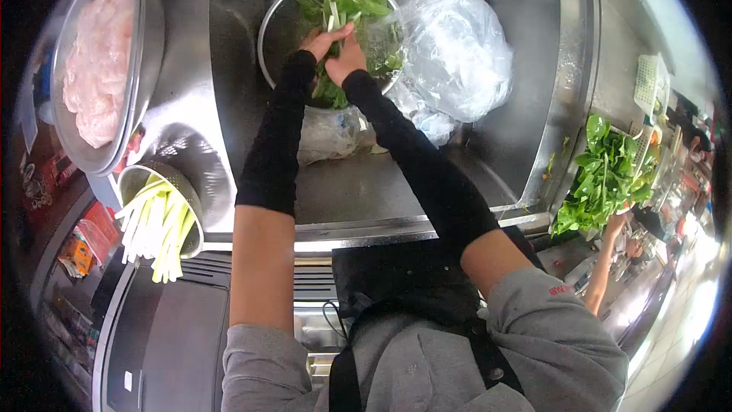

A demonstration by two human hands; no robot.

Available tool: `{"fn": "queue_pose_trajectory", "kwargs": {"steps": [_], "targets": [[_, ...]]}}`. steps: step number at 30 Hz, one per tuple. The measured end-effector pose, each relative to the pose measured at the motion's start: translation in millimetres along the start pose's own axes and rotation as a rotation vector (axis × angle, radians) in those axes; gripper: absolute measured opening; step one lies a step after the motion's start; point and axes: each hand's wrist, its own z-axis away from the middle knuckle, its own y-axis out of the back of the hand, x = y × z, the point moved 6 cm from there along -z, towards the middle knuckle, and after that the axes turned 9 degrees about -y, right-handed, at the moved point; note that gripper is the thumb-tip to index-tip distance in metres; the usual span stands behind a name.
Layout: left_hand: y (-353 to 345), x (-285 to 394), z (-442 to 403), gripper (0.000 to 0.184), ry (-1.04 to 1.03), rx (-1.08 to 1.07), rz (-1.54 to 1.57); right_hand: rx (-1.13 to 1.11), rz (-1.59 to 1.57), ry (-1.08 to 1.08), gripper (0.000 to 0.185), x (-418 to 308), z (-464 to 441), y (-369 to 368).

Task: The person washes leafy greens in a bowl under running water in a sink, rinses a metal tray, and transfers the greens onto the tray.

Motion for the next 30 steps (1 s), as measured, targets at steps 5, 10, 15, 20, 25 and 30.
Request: {"fn": "queue_pose_trajectory", "kwargs": {"steps": [5,10,15,20,25,30], "targets": [[0,46,22,0.1,0.064,0.124,-0.28,0.027,0.039,0.023,0.062,-24,23,41],[-17,119,62,0.094,0.098,0.142,-0.481,0.117,-0.148,0.158,0.053,-41,38,93],[-47,141,48,0.098,-0.031,0.067,-0.422,0.025,-0.467,0.122,0.043,-35,34,129],[-55,147,28,0.111,-0.157,0.109,-0.265,-0.037,-0.383,0.249,0.04,-45,32,136],[-45,117,22,0.092,-0.124,0.183,0.021,-0.004,-0.006,0.378,0.044,-82,68,139],[-39,117,40,0.039,-0.306,0.178,-0.079,0.246,0.092,0.533,0.043,-109,110,157]]}}
